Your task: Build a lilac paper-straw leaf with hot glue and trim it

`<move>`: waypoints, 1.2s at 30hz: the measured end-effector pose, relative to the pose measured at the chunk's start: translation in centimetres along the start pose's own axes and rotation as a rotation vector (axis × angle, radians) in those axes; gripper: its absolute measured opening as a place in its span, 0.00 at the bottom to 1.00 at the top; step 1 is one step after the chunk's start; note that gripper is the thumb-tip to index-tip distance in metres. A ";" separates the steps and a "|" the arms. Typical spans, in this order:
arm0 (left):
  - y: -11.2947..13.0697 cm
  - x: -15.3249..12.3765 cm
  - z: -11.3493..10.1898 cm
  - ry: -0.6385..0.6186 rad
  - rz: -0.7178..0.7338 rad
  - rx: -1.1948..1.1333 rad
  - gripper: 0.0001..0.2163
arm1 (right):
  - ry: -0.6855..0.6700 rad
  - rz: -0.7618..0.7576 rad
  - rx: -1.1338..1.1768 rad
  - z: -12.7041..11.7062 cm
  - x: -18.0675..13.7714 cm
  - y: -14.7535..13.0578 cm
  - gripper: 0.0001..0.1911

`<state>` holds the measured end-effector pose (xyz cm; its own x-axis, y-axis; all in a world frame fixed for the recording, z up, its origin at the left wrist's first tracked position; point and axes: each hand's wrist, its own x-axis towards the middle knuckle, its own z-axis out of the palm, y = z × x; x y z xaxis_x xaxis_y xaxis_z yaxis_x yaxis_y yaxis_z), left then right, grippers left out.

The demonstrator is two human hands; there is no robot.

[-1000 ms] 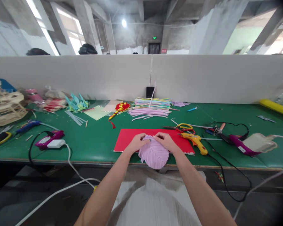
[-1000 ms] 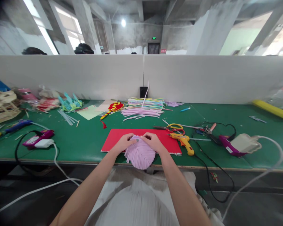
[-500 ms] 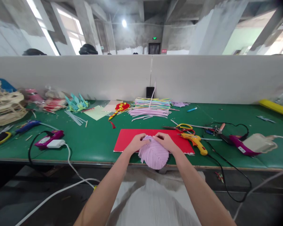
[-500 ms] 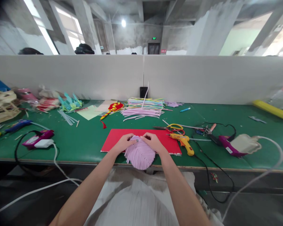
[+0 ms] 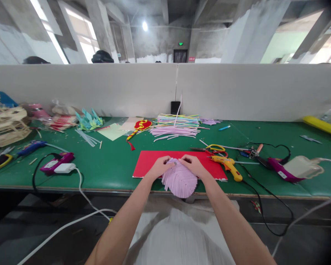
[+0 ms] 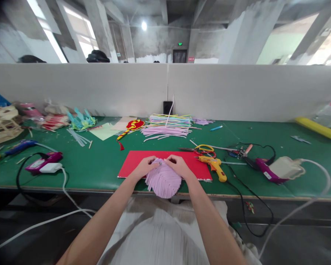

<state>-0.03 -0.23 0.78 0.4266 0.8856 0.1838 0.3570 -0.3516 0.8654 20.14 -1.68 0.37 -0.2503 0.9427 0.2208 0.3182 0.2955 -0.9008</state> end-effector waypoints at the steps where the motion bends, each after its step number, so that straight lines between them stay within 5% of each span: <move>1: 0.0 0.0 0.0 0.003 0.001 -0.002 0.09 | 0.001 0.000 0.000 0.0 0.0 0.0 0.16; 36: -0.6 0.1 0.2 0.047 -0.007 -0.023 0.10 | 0.011 0.004 0.027 0.0 0.0 -0.4 0.15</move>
<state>-0.02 0.03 0.18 0.3842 0.9016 0.1989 0.3404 -0.3385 0.8772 20.01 -1.77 0.70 -0.2384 0.9457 0.2210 0.2943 0.2872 -0.9116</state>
